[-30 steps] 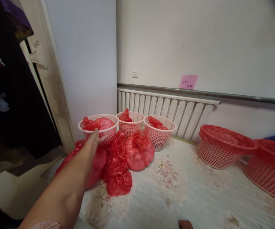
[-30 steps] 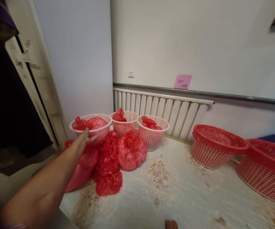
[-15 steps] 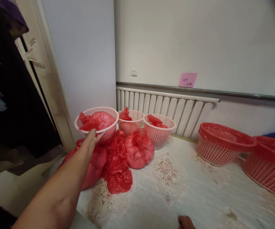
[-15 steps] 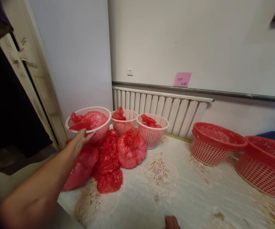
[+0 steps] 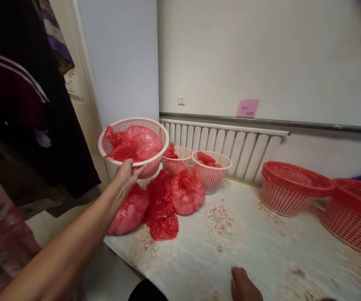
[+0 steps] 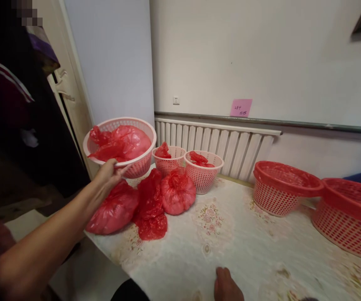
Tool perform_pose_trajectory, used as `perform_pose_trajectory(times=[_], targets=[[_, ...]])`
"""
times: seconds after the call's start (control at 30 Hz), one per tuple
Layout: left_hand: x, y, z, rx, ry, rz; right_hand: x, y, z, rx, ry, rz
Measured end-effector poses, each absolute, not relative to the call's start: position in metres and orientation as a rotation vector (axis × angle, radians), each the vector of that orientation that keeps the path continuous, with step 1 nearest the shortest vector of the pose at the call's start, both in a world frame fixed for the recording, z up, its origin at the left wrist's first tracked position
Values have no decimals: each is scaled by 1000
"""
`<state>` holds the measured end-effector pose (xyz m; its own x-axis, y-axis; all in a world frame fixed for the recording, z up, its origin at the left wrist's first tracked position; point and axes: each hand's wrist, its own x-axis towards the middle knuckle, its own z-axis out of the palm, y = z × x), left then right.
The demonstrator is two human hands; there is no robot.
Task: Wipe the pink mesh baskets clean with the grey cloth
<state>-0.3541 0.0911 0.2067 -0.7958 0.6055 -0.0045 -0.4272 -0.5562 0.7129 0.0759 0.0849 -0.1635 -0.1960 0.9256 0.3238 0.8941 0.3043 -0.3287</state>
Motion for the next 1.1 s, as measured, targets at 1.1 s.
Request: perform_pose_trajectory(times=[1.1], targets=[[-86,-14,107,789,1423,1275,110,-16,67,-907,-1993,-262]])
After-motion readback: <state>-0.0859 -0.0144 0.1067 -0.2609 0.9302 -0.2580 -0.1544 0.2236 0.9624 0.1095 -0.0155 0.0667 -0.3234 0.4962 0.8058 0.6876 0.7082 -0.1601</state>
